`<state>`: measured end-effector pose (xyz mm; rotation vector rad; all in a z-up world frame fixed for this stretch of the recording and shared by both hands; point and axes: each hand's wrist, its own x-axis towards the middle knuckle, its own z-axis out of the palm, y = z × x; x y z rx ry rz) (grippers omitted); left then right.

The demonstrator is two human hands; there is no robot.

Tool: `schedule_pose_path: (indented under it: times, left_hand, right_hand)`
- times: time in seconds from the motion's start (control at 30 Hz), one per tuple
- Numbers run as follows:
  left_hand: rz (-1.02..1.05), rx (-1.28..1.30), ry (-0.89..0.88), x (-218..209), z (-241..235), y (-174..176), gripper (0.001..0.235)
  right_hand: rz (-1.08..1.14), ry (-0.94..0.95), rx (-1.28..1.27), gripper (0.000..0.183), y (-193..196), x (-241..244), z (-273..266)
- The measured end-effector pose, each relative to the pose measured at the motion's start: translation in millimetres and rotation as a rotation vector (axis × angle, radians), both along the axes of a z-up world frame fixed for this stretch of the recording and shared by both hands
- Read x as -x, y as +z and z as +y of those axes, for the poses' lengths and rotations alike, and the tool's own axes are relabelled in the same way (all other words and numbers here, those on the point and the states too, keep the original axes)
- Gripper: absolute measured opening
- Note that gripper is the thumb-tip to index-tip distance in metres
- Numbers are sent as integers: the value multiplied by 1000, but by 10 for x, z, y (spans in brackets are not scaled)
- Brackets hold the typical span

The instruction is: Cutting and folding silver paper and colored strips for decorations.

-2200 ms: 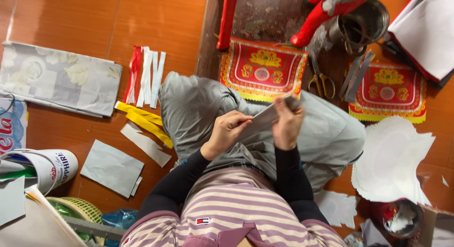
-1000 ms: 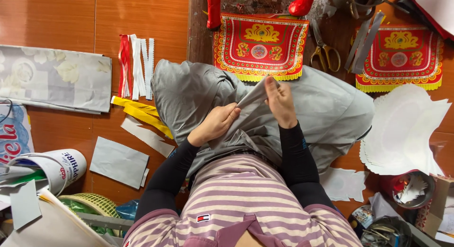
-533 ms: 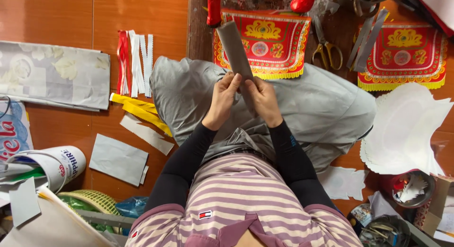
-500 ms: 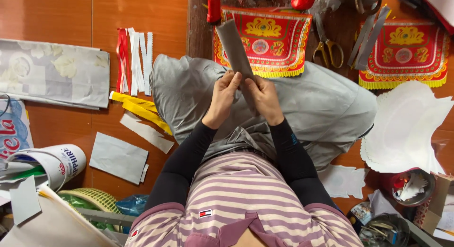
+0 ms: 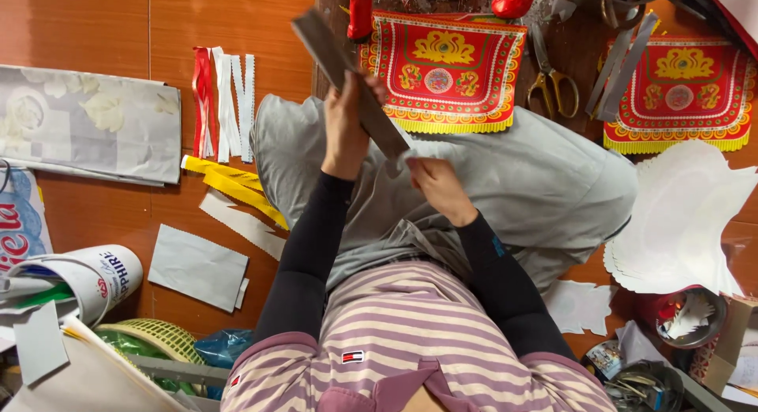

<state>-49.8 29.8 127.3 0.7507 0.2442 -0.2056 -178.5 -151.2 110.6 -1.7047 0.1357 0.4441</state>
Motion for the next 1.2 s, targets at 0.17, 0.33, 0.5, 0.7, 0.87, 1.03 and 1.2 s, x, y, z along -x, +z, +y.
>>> schedule_pose_path:
  times: [0.17, 0.33, 0.5, 0.7, 0.87, 1.03, 1.2]
  left_hand:
    - [-17, -55, -74, -32, -139, -177, 29]
    - [163, -7, -272, 45, -375, -519, 26]
    - [120, -45, -141, -275, -56, -919, 26]
    - [251, 287, -208, -370, -70, -435, 49]
    - [247, 201, -278, -235, -79, -613, 47]
    - [186, -51, -157, -167, -103, -1001, 34]
    - [11, -378, -96, -158, -89, -940, 43]
  right_hand:
    - [-61, -170, -110, 31, 21, -248, -61]
    - [-262, -178, 193, 30, -143, -366, 105]
    - [-176, -40, 323, 34, -121, -150, 248]
    - [-57, -93, -25, 42, -405, -153, 187]
    - [178, -250, -340, 47, -465, -377, 148]
    - [160, -150, -66, 44, -286, -454, 74]
    - [-53, -113, 236, 24, -351, -468, 6]
